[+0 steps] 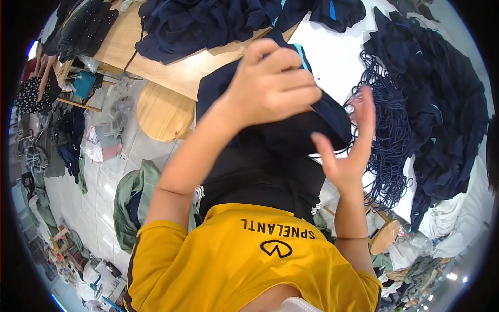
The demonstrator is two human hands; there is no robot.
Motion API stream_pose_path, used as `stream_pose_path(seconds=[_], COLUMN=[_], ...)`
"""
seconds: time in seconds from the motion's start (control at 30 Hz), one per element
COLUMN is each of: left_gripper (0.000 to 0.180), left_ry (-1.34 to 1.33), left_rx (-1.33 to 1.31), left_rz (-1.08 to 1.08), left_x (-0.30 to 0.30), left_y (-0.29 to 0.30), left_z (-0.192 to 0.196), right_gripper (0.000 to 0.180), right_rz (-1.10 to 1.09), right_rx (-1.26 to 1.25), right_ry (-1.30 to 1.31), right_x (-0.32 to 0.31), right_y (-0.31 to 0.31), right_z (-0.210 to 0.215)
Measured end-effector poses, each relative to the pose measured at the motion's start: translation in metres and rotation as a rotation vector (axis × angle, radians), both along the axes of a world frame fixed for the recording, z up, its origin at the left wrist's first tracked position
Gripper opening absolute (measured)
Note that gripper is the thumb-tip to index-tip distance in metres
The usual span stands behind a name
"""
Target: Threading blue drawstrings through the waistbands of dark blue trousers using a long metal needle tool.
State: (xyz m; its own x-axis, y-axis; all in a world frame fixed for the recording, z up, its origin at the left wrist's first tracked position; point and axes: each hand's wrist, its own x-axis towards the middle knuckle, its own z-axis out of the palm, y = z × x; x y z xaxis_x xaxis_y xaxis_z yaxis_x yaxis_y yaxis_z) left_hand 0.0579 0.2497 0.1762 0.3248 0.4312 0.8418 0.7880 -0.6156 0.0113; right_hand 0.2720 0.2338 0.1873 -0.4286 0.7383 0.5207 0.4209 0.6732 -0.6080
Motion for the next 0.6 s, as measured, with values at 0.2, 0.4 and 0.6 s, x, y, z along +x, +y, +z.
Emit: stream_pose_path(seconds=[0.2,0.4,0.6], left_gripper=[0.039,0.019,0.026], left_ry=[-0.690,-1.030,-0.923], left_rx=[-0.460,-1.526,-1.660], left_rz=[0.162,-0.516,-0.636], left_x=[0.032,-0.014,-0.037], left_y=[-0.030,-0.061,-0.062], left_z=[-0.061,-0.060,-0.036], right_gripper=[0.013,0.026,0.021], right_rz=[-0.043,0.051,0.169], right_rx=[-0.247,-0.435,-0.690], right_ry=[0.002,-0.206,0.135], right_x=[0.013,0.046,0.041], right_y=[0.020,0.041,0.037], right_z=[0.025,0.025,0.013])
